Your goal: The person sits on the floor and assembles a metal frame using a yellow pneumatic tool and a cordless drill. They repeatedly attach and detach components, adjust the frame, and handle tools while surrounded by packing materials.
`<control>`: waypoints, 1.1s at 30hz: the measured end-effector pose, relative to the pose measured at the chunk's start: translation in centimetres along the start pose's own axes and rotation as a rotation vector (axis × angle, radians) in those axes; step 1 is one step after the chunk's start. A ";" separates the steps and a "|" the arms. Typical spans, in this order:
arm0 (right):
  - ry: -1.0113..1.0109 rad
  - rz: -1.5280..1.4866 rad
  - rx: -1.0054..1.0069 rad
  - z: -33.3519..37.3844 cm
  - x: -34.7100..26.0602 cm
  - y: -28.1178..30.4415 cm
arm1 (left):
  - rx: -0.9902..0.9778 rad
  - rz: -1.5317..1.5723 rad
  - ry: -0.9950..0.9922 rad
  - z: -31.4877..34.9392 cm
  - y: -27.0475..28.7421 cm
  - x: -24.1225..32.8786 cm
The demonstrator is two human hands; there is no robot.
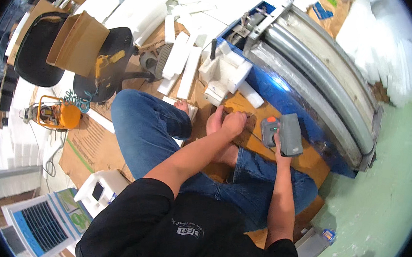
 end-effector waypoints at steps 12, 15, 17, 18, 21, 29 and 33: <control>-0.256 -0.690 -0.187 0.4 1.8 3.5 | 0.386 0.547 0.062 11.6 32.6 -12.5; -0.282 -0.501 -0.153 1.9 2.7 3.9 | 0.758 0.305 0.431 8.8 35.8 -28.9; -0.412 -0.337 -0.116 2.6 2.7 4.4 | 0.859 -0.036 0.538 7.0 35.6 -37.5; -0.516 -0.224 -0.100 3.4 2.7 4.9 | 0.711 0.041 0.747 6.3 36.2 -39.7; -0.660 0.177 -0.123 2.4 -1.0 4.8 | 0.588 0.049 0.891 4.7 36.9 -46.9; -0.457 0.604 0.040 7.3 -12.8 12.3 | 0.665 0.006 1.084 0.7 36.6 -48.2; -0.476 0.715 0.113 14.1 -13.0 14.0 | 0.743 0.041 0.611 -1.1 40.1 -38.6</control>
Point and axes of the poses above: each hand's wrist, its own z-axis away from the middle knuckle, its own y-axis out of the back of the hand, x = y × z, the point moved 1 cm from there along -z, towards the middle knuckle, and after that the axes turned 7 degrees about y, right-handed, at the moved point
